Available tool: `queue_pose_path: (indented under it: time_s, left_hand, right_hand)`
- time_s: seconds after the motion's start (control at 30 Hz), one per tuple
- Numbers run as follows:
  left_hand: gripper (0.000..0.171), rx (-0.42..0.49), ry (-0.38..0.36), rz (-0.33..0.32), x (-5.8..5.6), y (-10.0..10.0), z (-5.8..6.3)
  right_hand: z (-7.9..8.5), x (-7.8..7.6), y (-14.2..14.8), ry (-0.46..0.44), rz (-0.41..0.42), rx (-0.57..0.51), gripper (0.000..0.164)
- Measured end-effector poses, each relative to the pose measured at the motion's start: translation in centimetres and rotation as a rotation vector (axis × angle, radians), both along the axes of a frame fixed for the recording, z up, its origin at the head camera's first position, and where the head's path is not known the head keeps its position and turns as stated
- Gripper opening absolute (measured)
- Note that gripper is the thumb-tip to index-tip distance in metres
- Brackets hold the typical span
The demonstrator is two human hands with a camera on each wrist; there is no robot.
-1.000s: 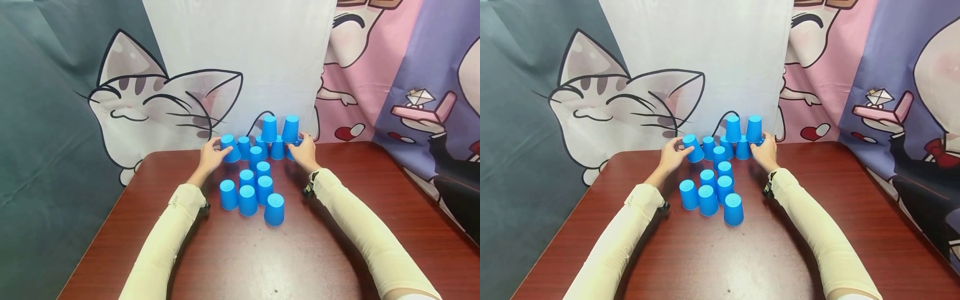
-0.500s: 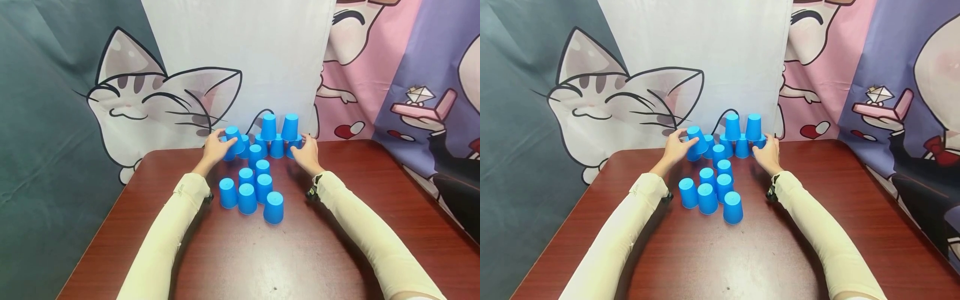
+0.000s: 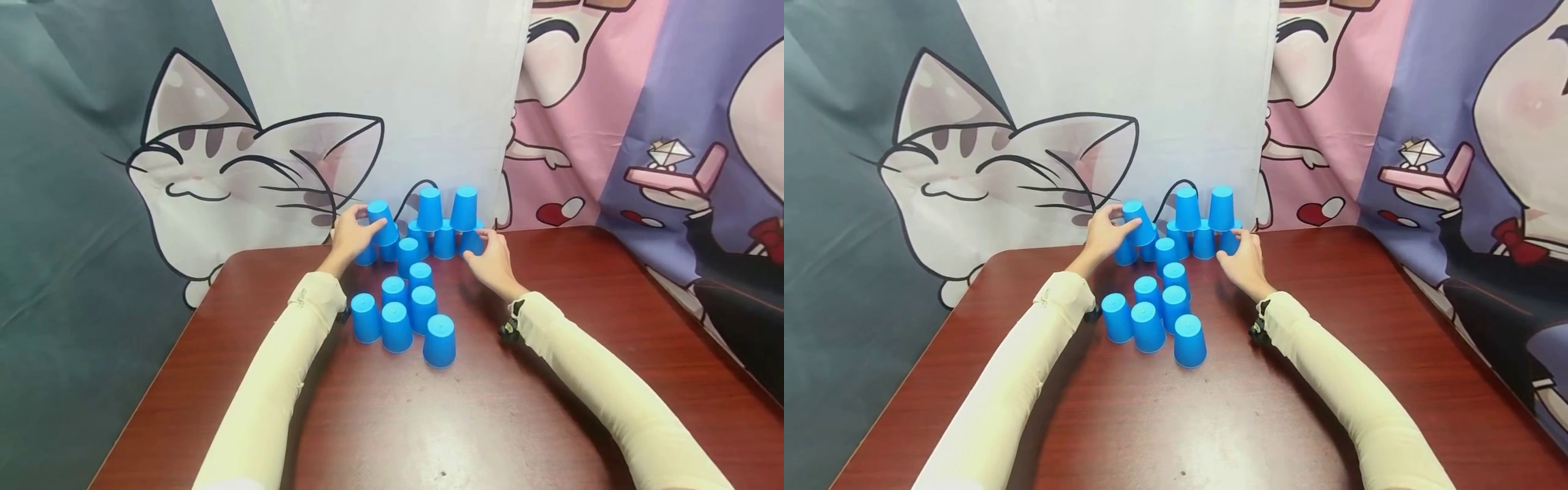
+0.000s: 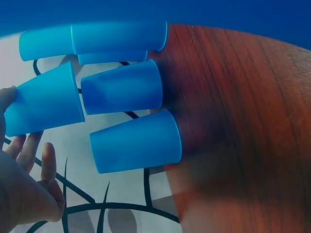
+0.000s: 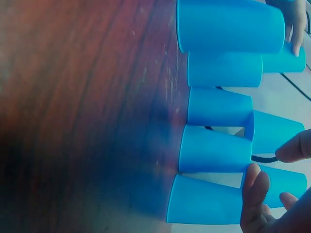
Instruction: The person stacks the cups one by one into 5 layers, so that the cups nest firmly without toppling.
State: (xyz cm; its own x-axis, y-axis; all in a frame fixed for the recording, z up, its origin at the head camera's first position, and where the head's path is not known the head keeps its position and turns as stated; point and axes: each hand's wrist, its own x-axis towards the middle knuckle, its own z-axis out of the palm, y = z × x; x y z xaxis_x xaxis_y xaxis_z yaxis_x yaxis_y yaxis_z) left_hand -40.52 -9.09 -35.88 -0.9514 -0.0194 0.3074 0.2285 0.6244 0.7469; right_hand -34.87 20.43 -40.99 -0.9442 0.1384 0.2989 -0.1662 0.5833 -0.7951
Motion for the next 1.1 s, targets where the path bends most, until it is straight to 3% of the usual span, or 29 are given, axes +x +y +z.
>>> queue_pose_path:
  time_s: [0.53,0.83,1.1]
  left_hand:
    - [0.064,-0.077,-0.063,-0.008,-1.6,1.0,0.8]
    - [0.062,-0.112,-0.092,-0.011,-2.1,2.2,1.1]
    - [0.06,-0.127,-0.096,-0.01,-2.5,2.9,1.4]
  right_hand:
    - [-0.6,2.5,-0.8,-0.073,0.256,0.083,0.039]
    - [-1.3,3.4,-1.0,-0.129,0.487,0.055,0.034]
    - [-1.4,3.9,-1.4,-0.149,0.563,0.04,0.026]
